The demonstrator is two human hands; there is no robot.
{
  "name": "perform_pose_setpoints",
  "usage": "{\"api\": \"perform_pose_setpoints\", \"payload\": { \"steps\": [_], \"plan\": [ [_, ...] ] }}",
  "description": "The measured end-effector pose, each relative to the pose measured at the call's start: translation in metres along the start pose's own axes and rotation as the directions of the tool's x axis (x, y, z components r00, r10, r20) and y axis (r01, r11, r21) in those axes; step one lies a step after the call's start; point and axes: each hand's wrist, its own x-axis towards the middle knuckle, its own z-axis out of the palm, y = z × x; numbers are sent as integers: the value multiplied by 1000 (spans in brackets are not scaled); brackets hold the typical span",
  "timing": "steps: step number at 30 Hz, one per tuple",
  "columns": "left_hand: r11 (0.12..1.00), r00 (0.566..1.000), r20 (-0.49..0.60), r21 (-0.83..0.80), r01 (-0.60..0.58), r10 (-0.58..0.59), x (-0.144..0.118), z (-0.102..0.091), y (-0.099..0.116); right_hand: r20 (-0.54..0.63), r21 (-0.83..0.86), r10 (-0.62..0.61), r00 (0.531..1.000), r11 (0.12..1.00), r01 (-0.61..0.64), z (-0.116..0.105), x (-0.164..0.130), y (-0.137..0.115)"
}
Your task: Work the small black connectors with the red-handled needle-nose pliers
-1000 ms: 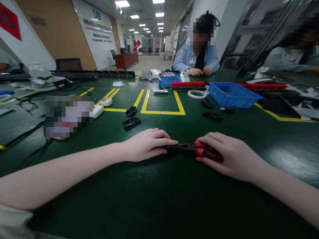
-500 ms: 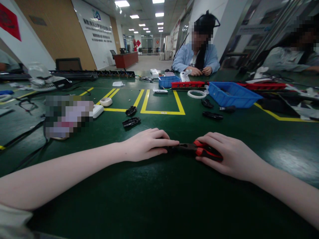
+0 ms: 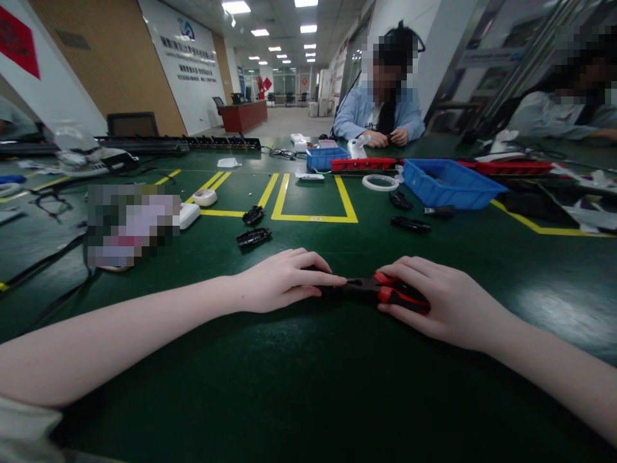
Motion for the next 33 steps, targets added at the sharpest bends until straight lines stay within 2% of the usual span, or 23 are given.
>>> {"api": "perform_pose_setpoints", "payload": {
  "steps": [13, 23, 33],
  "plan": [
    [1000, 1000, -19, 6, 15, -15, 0, 1, 0, -45, 1, 4, 999, 1000, -4, 0, -1, -2],
    [1000, 999, -43, 5, 11, -10, -1, 1, 2, -113, -105, -53, 992, 994, 41, 3, -3, -1],
    [1000, 999, -45, 5, 30, -30, -1, 3, 2, -121, -64, -34, 992, 998, 26, 2, -1, -3]
  ]
}}
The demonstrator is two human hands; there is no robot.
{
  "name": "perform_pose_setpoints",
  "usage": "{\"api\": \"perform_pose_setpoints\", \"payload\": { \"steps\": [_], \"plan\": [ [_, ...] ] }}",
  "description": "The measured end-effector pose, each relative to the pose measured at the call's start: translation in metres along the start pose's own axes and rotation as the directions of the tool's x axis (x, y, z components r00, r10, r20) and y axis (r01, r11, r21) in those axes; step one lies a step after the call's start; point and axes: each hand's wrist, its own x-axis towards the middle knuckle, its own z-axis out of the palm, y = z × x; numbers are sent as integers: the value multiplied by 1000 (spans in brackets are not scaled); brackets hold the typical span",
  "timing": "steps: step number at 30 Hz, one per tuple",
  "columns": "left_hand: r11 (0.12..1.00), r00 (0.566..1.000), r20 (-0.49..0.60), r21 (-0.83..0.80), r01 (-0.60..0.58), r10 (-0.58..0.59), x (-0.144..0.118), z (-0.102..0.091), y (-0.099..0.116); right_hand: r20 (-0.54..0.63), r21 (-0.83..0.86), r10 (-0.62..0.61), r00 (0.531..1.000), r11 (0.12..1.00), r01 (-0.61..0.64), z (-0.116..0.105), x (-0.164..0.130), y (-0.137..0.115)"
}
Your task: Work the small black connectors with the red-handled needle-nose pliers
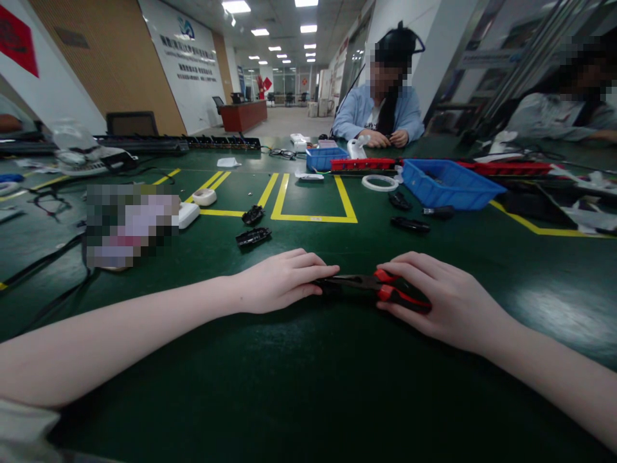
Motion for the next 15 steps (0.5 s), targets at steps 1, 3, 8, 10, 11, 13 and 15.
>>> {"api": "perform_pose_setpoints", "payload": {
  "steps": [1, 3, 8, 10, 11, 13, 15],
  "plan": [
    [1000, 1000, 1, 0, 0, 0, 0, 0, 0, -1, 4, 3, 1000, 1000, -3, 0, 0, 0],
    [1000, 1000, 1, 0, -2, 2, 0, 0, 0, -8, 2, 0, 1000, 1000, 0, 0, 0, -1],
    [1000, 1000, -7, -2, 4, -4, 0, 0, 0, -28, -31, -16, 999, 999, 15, 0, -1, -1],
    [1000, 1000, -6, -4, 6, -6, 0, 0, 0, -35, -48, -25, 999, 999, 23, 0, -1, -1],
    [1000, 1000, -6, -4, 7, -7, 0, 0, 0, -39, -55, -30, 999, 998, 28, 0, -1, -1],
    [1000, 1000, -5, -3, 11, -11, 1, 0, 0, -41, -66, -37, 998, 997, 35, 0, -1, -1],
    [1000, 1000, -1, -6, 16, -16, 1, 0, 0, -36, -73, -43, 998, 997, 40, 0, 0, -1]
  ]
}}
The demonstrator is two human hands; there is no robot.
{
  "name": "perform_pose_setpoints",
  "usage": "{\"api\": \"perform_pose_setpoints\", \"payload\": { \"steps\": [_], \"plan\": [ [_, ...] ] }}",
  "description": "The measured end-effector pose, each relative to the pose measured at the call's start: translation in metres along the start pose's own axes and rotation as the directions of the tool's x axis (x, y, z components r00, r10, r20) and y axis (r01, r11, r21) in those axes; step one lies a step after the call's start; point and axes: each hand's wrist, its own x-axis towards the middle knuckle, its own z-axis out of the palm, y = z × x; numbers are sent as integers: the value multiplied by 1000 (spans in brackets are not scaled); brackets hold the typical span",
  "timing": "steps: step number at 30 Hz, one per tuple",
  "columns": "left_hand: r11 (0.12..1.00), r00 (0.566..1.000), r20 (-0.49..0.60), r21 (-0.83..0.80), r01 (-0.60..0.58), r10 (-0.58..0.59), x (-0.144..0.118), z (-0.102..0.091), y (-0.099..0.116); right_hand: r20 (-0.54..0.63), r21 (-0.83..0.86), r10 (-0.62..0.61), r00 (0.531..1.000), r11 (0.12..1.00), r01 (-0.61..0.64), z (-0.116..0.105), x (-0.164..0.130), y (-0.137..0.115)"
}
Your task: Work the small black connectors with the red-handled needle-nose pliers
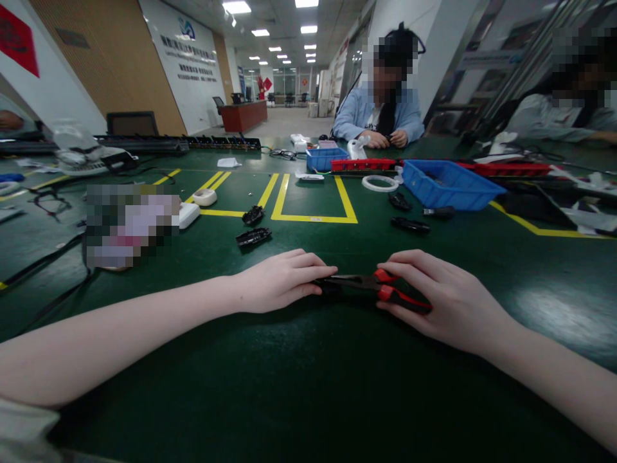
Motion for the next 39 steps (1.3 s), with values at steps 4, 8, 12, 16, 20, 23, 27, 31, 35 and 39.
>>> {"api": "perform_pose_setpoints", "payload": {
  "steps": [4, 8, 12, 16, 20, 23, 27, 31, 35, 39],
  "plan": [
    [999, 1000, -2, -31, -8, 8, -1, 0, -1, 10, -7, -5, 1000, 1000, 5, -1, 0, 0],
    [999, 998, -54, -45, -26, 23, -2, 1, -3, 8, 6, 7, 1000, 1000, -7, -1, 0, -1],
    [999, 997, -66, -34, -34, 32, -2, 1, -2, 19, 33, 24, 1000, 999, -24, -1, 0, -1],
    [998, 998, -50, -36, -46, 44, -2, 0, -1, 32, 47, 33, 999, 998, -34, -1, -1, -1],
    [998, 998, -38, -28, -56, 55, -2, 0, -2, 56, 54, 33, 998, 998, -36, -1, -1, 1],
    [998, 998, -24, -23, -50, 50, -2, 1, -3, 71, 50, 30, 997, 998, -34, 0, -1, 1],
    [999, 999, -15, -4, -44, 44, -2, 1, -3, 77, 32, 23, 997, 999, -25, -1, -1, 0],
    [999, 999, -26, 13, -45, 46, -1, 0, -2, 70, 5, 14, 997, 1000, -15, 0, -1, 0],
    [999, 999, -23, 26, -43, 43, -1, 0, -1, 42, -15, 0, 999, 1000, 1, 1, -1, 0],
    [999, 999, -21, 21, -36, 36, -1, 0, -2, 50, 8, 10, 999, 1000, -10, 2, -1, 1]
  ]
}}
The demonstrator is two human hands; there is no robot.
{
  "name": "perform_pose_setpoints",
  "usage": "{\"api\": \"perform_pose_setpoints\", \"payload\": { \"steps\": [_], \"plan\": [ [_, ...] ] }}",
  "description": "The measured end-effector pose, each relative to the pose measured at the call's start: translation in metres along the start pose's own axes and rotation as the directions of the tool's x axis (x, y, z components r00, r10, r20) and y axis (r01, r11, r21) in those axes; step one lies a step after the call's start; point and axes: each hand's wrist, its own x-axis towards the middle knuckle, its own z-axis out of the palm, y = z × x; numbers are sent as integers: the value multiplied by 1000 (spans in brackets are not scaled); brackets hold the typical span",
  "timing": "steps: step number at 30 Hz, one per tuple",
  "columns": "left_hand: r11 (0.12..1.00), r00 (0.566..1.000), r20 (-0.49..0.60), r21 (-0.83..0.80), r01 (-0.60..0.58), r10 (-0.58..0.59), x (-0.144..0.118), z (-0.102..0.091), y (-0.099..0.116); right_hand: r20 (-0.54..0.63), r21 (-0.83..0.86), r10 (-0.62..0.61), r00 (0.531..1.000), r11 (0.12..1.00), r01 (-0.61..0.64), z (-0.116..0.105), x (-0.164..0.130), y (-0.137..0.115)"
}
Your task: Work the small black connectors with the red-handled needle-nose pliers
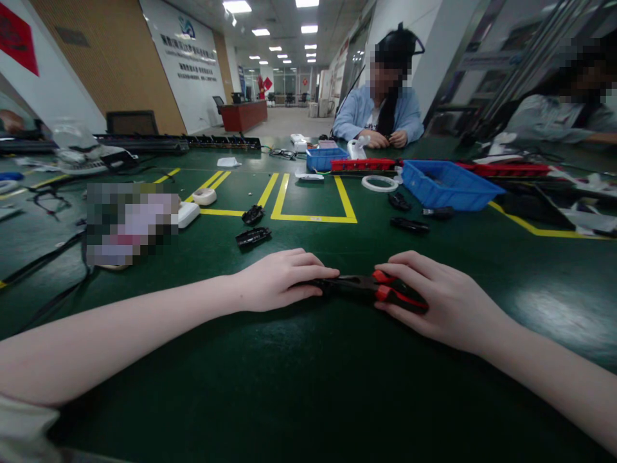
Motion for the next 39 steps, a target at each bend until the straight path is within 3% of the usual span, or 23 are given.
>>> {"api": "perform_pose_setpoints", "payload": {
  "steps": [32, 39],
  "plan": [
    [998, 997, -67, -24, -50, 48, -2, -1, 3, 30, 50, 13, 999, 999, -14, -1, 2, 1],
    [999, 1000, -19, -47, 17, -18, 0, 0, 1, 63, 89, 58, 996, 994, -63, 0, 1, 1]
  ]
}}
